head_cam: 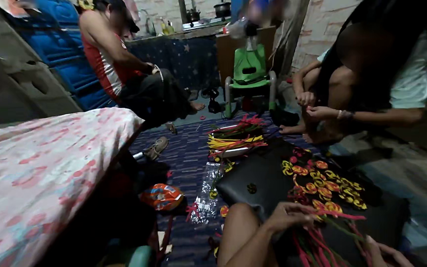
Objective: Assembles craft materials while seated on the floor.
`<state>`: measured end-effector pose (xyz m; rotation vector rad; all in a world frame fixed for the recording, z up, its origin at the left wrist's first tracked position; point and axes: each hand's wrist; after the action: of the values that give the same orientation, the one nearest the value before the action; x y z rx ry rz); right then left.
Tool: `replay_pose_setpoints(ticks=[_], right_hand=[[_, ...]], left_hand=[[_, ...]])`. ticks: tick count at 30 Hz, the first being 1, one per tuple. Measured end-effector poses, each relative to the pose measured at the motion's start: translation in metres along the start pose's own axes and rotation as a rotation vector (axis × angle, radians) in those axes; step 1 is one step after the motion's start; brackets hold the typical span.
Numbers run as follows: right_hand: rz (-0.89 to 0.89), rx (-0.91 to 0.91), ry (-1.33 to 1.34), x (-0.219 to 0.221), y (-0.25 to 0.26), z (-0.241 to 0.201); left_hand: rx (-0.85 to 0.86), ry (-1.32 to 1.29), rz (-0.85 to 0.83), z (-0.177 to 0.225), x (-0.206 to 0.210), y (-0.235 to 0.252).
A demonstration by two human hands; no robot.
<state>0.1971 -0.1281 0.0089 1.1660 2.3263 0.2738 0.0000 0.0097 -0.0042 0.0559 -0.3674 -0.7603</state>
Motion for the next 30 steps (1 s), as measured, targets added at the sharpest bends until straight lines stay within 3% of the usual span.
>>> replay_pose_setpoints(ticks=[3,7,13,16,20,30], right_hand=[[0.017,-0.124,0.065,0.005,-0.011,0.002],[0.027,-0.136,0.011,0.005,-0.013,-0.017],[0.156,-0.463,-0.211,0.017,-0.025,-0.037],[0.027,-0.562,-0.279,0.032,-0.034,-0.046],[-0.184,-0.507,-0.333,0.046,-0.036,-0.042],[-0.166,-0.415,-0.190,0.042,-0.029,-0.029]], left_hand=[[-0.016,0.053,0.191,0.014,0.007,-0.006],[-0.050,0.094,0.258,0.023,0.008,-0.006],[-0.041,0.166,0.199,0.016,0.007,-0.006],[-0.072,0.200,0.148,0.013,0.009,-0.006],[-0.089,0.230,0.107,0.010,0.009,-0.007],[-0.087,0.208,0.184,0.006,0.008,-0.006]])
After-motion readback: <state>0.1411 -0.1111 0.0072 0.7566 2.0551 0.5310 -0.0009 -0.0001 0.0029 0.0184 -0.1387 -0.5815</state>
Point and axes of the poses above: each hand's wrist, its own y-axis towards the middle knuckle, its own x-axis out of the palm, z = x × y, and after that the axes turned 1 degree about z, right-handed
